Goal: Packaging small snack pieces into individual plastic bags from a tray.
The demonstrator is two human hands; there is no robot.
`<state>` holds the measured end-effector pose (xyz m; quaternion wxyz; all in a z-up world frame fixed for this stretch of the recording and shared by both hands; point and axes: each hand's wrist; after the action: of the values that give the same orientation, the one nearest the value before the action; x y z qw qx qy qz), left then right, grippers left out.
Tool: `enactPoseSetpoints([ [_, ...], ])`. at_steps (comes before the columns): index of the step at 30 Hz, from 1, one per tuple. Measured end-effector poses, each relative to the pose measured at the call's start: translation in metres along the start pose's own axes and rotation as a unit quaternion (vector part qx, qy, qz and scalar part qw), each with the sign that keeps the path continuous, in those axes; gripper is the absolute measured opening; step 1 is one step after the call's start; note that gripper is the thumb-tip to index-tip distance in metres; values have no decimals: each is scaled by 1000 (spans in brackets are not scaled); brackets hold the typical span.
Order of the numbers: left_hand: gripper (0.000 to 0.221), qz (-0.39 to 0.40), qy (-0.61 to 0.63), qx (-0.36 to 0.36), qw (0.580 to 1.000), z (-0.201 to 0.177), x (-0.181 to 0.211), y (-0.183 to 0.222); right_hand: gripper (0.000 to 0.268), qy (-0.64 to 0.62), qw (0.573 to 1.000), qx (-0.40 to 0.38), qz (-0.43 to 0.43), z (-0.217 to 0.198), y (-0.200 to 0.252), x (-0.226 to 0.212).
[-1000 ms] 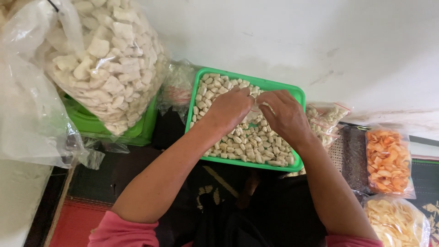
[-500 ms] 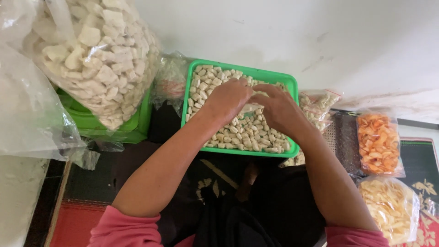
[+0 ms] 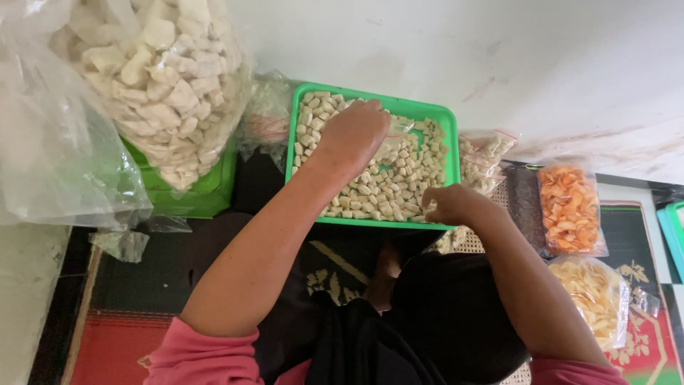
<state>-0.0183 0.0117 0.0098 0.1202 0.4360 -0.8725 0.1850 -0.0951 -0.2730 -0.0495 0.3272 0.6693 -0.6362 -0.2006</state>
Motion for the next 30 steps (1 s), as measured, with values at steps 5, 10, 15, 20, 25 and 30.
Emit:
enactPoseSetpoints([
  [5,21,1,16,7,1000,8,5,-4,30,-10,991,91,-103,71,-87,20],
  [10,20,7,16,7,1000,6,9,-4,34,-98,941,244,-212,35,-59,-4],
  [15,19,-8,20,24,999,5,9,-2,34,-141,949,206,-193,26,-46,-1],
  [20,20,-15,10,30,999,0,15,-1,39,-81,960,206,-172,37,-50,-13],
  [25,17,-24,16,26,999,9,12,-9,26,-48,968,175,-172,35,-73,-15],
  [30,20,-18,15,6,1000,26,1,-23,31,-42,955,215,-198,32,-81,-18],
])
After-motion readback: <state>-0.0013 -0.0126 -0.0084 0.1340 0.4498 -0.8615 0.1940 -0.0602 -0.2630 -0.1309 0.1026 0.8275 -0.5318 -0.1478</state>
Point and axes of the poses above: each hand's wrist, its own y-axis away from the middle knuckle, its own z-axis out of the palm, x = y × z, and after that the axes turned 5 degrees about -z, right-handed
